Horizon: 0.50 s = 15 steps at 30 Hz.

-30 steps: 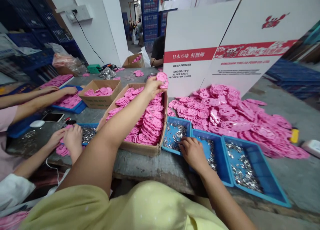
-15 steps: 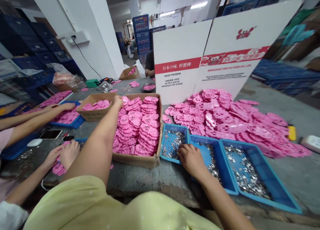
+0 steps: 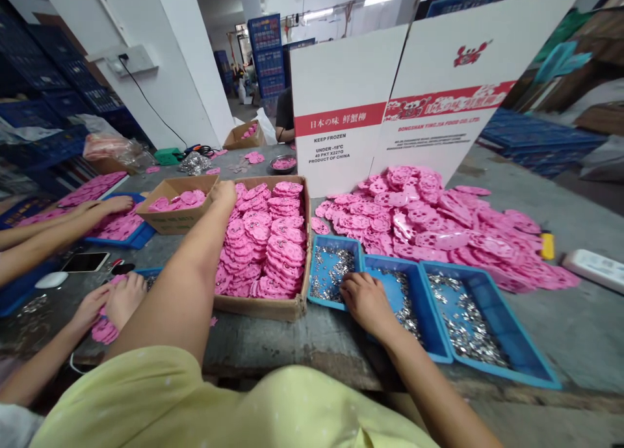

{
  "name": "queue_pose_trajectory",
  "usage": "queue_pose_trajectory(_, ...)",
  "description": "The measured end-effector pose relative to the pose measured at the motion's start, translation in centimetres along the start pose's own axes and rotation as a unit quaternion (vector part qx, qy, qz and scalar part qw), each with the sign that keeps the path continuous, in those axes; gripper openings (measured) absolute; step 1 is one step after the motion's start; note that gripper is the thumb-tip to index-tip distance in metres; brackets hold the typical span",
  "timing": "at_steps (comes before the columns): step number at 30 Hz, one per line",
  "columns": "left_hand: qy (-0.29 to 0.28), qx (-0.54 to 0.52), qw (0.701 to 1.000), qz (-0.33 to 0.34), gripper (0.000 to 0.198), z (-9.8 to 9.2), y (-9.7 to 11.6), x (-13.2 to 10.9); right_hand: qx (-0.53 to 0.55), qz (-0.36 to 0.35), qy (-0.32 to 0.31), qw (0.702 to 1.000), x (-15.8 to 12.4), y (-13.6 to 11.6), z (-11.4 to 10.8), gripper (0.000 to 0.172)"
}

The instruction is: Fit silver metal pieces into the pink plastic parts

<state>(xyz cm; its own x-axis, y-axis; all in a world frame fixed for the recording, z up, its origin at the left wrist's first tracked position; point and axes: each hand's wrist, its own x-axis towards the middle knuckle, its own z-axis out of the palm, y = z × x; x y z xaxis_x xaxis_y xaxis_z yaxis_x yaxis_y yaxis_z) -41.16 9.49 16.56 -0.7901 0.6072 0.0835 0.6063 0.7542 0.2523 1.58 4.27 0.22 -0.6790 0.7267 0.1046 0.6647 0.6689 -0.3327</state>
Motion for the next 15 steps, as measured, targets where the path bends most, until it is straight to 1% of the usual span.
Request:
queue_pose_trajectory(1, 0.006, 0.012, 1.000, 0.015, 0.022, -0.4, 0.2, -0.3, 0.003, 0.007, -0.010, 1.000, 0.1, -0.2, -0.3, 0.024)
queue_pose_trajectory(3, 0.019, 0.037, 0.998, 0.055, 0.026, -1.2, 0.9, -1.3, 0.013, 0.020, -0.026, 0.999, 0.2, -0.6, -0.8, 0.024)
queue_pose_trajectory(5, 0.027, 0.046, 0.993, 0.101, 0.034, -2.0, 2.3, -2.8, 0.030, 0.034, -0.038, 0.998, 0.3, -1.1, -1.1, 0.023)
queue_pose_trajectory(7, 0.033, 0.038, 0.987, 0.152, 0.044, -2.6, 4.2, -4.9, 0.056, 0.049, -0.041, 0.996, 0.4, -1.4, -1.4, 0.024)
queue_pose_trajectory(8, 0.037, 0.028, 0.983, 0.180, 0.047, -2.9, 5.2, -6.3, 0.070, 0.057, -0.042, 0.995, 0.5, -1.4, -1.7, 0.024)
queue_pose_trajectory(10, 0.045, -0.026, 0.966, 0.252, 0.047, -3.3, 7.2, -9.6, 0.099, 0.064, -0.042, 0.992, 0.7, -1.0, -2.6, 0.026)
queue_pose_trajectory(11, 0.032, -0.054, 0.954, 0.292, 0.046, -3.4, 8.1, -11.4, 0.111, 0.063, -0.038, 0.991, 0.9, -0.5, -3.4, 0.027)
queue_pose_trajectory(13, 0.005, -0.109, 0.924, 0.366, 0.042, -3.7, 9.6, -15.2, 0.121, 0.067, -0.012, 0.990, 1.4, 1.0, -5.5, 0.028)
queue_pose_trajectory(14, -0.010, -0.131, 0.910, 0.394, 0.040, -3.7, 10.3, -16.9, 0.113, 0.079, 0.007, 0.990, 1.8, 2.1, -6.7, 0.029)
queue_pose_trajectory(15, -0.024, -0.154, 0.896, 0.415, 0.038, -3.7, 11.0, -18.5, 0.094, 0.107, 0.024, 0.990, 2.3, 3.3, -8.0, 0.031)
